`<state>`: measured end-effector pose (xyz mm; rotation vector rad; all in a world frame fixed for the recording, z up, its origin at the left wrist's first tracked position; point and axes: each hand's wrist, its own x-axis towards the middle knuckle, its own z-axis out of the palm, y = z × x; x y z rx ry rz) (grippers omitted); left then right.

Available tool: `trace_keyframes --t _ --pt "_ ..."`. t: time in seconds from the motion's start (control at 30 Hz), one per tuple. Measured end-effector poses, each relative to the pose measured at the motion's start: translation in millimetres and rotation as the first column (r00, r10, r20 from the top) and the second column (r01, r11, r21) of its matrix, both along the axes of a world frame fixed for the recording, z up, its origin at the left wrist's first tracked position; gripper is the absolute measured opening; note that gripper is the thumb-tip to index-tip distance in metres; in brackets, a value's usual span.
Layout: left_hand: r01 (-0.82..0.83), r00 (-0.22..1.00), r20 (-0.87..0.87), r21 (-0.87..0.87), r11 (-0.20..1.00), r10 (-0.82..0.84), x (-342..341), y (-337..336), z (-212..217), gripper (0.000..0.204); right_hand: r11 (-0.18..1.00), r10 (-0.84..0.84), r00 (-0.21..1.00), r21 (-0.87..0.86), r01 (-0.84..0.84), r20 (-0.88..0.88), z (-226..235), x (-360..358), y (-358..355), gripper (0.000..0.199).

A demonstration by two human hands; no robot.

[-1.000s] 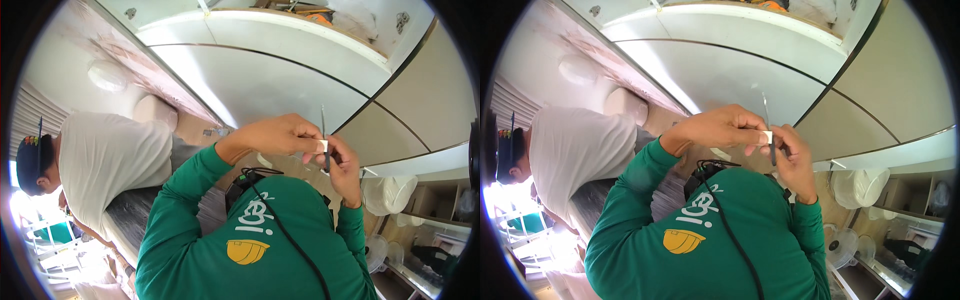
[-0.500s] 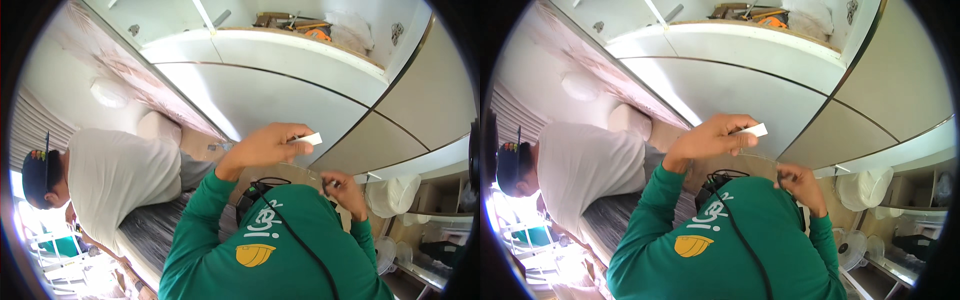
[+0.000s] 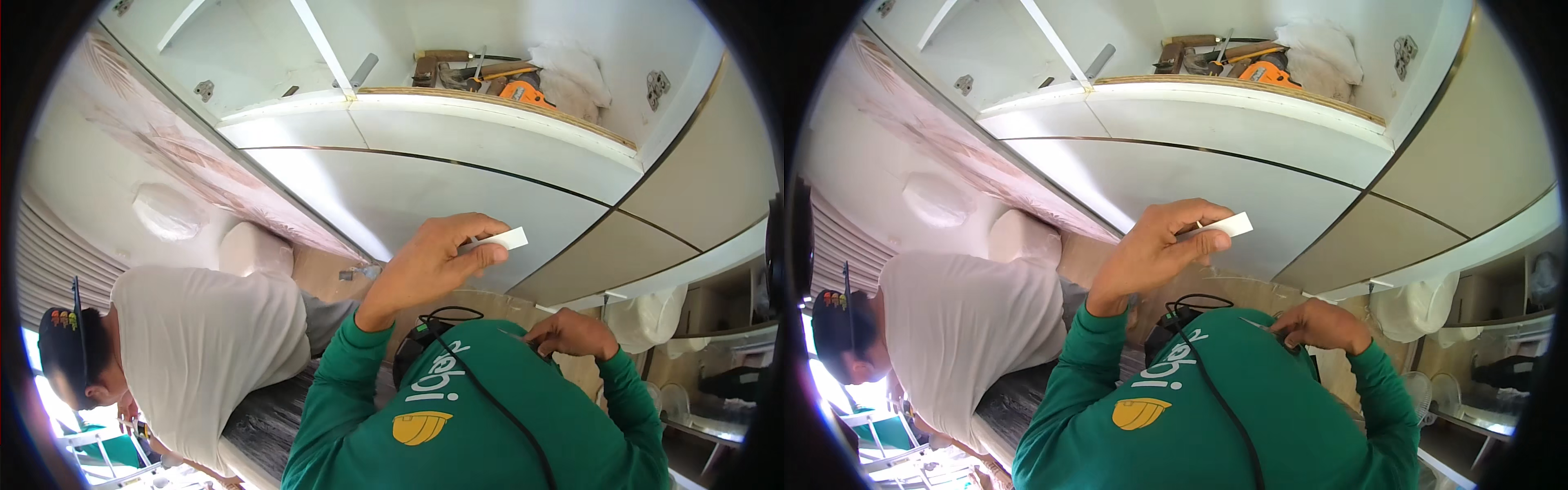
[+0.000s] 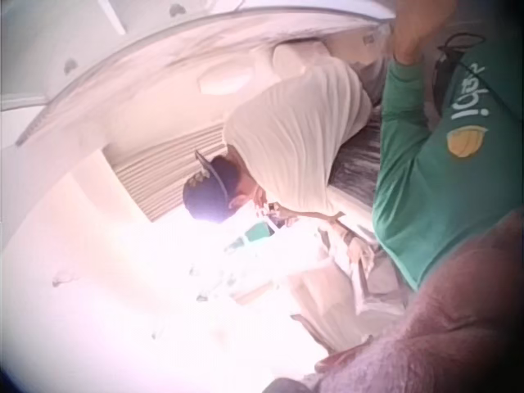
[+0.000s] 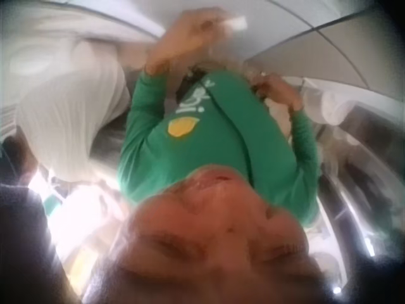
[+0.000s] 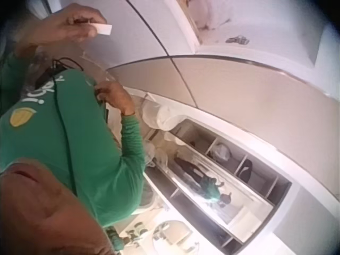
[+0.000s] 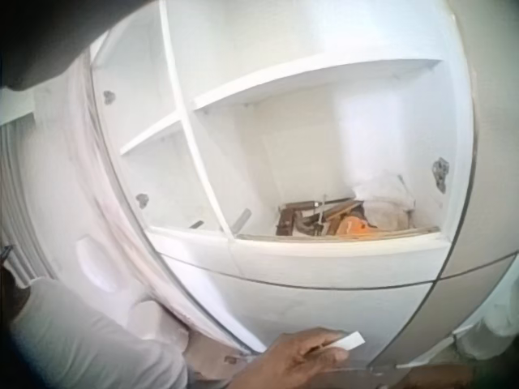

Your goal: The person measures a wooden shelf, cuts a white adhesive strip with scissors, and then applies the strip to the edge of the shelf.

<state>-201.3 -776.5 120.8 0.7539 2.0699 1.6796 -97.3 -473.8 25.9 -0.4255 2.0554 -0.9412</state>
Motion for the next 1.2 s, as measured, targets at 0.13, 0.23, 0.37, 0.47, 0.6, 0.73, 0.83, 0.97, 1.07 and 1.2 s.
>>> trace_keyframes --t 0.13,0.23,0.37,0.47,0.6,0.73,0.83,0.97,1.07,1.2 --pt "0.048 0.994 -0.094 -0.057 0.997 -0.053 -19 -12 8 0.035 0.995 0.041 0.999 -0.09 -0.041 0.001 -1 17 -8 0.047" --pt "0.074 0.956 -0.275 -0.092 0.993 -0.097 -32 -19 8 0.035 0.966 -0.049 0.995 -0.25 0.068 0.083 -10 24 -17 0.044" --pt "0.093 0.92 -0.37 -0.113 0.989 -0.129 -41 -28 13 0.036 0.925 -0.345 0.912 -0.087 0.371 0.219 -15 40 -64 0.042" --pt "0.156 0.911 -0.359 -0.155 0.976 -0.203 -41 -32 17 0.035 0.784 -0.591 0.796 -0.139 0.604 0.13 -25 53 -82 0.031" --pt "0.332 0.887 -0.287 -0.15 0.931 -0.363 -39 -21 30 0.034 0.511 -0.844 0.36 -0.394 0.764 -0.398 45 40 -97 0.025" --pt "0.487 0.859 -0.154 -0.048 0.872 -0.488 -41 1 42 0.035 0.687 -0.529 -0.056 -0.466 0.557 -0.847 101 8 -96 0.039" --pt "0.542 0.831 -0.139 -0.02 0.84 -0.539 -47 17 41 0.036 0.885 -0.184 -0.122 -0.219 0.41 -0.975 115 -6 -78 0.047" --pt "0.574 0.816 -0.092 0.013 0.819 -0.571 -58 15 28 0.04 0.923 -0.027 -0.219 -0.108 0.369 -0.975 128 -10 -55 0.039" --pt "0.542 0.839 0.098 -0.048 0.839 -0.536 -74 -13 32 0.039 0.802 -0.197 -0.333 -0.347 0.486 -0.922 142 10 -22 0.031" --pt "0.272 0.96 0.047 0.043 0.961 -0.274 -95 -47 28 0.044 0.652 -0.074 -0.398 -0.346 0.674 -0.915 147 31 43 0.03"
